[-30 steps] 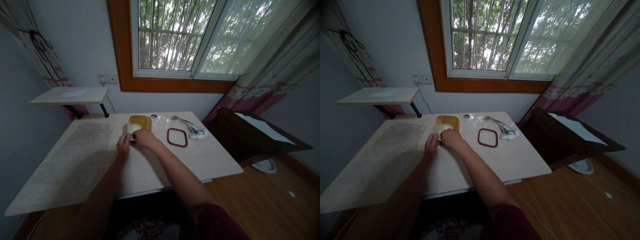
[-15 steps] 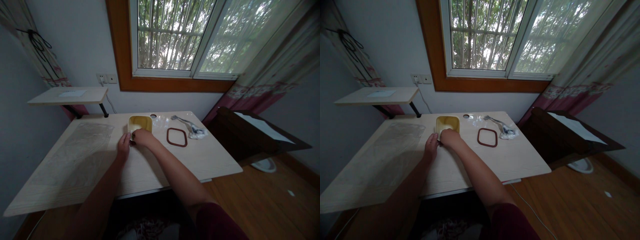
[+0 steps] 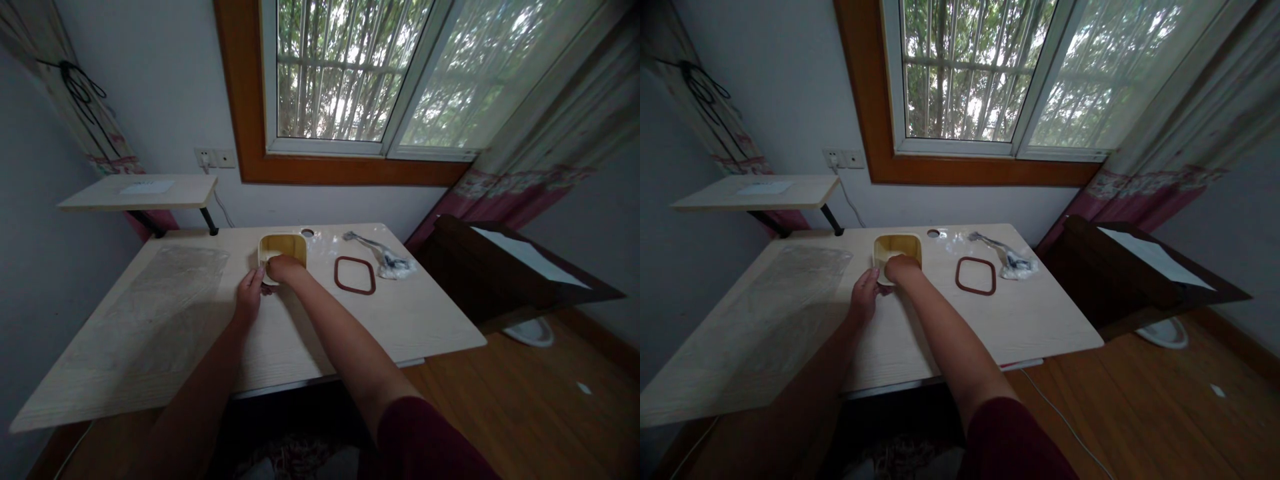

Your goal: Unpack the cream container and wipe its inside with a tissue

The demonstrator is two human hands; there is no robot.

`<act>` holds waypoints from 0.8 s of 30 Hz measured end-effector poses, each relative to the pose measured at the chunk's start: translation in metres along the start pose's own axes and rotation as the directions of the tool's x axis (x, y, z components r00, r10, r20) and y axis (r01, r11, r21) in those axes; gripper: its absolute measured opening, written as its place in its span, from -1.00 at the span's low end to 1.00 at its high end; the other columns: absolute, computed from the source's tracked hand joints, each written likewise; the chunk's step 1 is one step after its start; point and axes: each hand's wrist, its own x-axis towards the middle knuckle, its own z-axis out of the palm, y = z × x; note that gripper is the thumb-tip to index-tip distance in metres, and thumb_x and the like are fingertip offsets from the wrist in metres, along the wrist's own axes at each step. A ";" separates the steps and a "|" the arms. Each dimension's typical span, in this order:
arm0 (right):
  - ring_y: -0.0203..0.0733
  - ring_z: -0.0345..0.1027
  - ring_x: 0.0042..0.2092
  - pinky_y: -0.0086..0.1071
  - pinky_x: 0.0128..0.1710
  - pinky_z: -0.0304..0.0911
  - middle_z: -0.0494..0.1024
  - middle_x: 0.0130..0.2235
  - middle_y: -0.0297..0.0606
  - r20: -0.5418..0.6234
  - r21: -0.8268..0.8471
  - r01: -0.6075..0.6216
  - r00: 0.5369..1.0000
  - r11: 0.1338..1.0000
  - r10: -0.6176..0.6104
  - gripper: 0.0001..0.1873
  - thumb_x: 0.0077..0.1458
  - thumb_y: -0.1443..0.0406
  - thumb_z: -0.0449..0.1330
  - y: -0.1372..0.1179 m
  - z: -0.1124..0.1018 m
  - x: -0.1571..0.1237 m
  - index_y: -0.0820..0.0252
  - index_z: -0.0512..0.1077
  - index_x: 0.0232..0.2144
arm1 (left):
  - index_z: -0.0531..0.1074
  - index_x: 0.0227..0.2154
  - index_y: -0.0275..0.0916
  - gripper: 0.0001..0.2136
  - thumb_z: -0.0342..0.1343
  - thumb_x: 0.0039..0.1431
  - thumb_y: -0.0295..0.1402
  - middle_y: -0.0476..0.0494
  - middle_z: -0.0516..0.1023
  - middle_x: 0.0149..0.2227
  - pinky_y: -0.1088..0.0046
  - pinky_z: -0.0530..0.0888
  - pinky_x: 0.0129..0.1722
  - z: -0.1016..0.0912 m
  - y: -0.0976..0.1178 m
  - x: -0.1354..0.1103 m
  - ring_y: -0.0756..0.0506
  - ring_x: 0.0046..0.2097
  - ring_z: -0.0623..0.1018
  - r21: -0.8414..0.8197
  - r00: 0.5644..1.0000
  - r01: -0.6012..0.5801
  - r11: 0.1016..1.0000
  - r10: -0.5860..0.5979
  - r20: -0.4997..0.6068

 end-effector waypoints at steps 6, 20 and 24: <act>0.13 0.50 0.11 -0.23 0.02 0.43 0.56 0.08 0.23 -0.014 -0.021 -0.052 0.999 0.998 0.051 -0.57 0.31 0.23 0.10 -0.003 -0.003 -0.007 0.41 0.55 0.06 | 0.35 -0.40 -0.21 -0.59 0.15 0.18 0.08 0.05 0.44 -0.65 0.50 0.40 -0.52 0.002 -0.001 0.000 -0.08 -0.50 0.59 -0.010 1.000 0.008 1.000 -0.009 -0.029; 0.19 0.48 0.12 -0.11 -0.03 0.49 0.55 0.10 0.24 0.037 -0.106 -0.137 0.989 0.985 0.141 -0.63 0.17 0.29 0.28 0.000 -0.005 -0.012 0.37 0.59 -0.01 | 0.37 -0.45 -0.20 -0.58 0.13 0.17 0.11 -0.04 0.55 -0.60 0.47 0.47 -0.47 0.009 0.009 -0.009 -0.08 -0.52 0.59 0.110 0.999 -0.012 0.994 0.009 0.032; 0.22 0.46 0.13 -0.10 -0.01 0.48 0.54 0.09 0.27 0.009 -0.117 -0.166 0.986 0.979 0.168 -0.63 0.17 0.29 0.29 -0.003 -0.002 -0.012 0.40 0.59 -0.01 | 0.37 -0.46 -0.19 -0.57 0.12 0.18 0.11 -0.04 0.56 -0.60 0.46 0.47 -0.49 0.010 0.011 -0.010 -0.09 -0.54 0.58 0.138 0.999 -0.015 0.990 0.008 0.048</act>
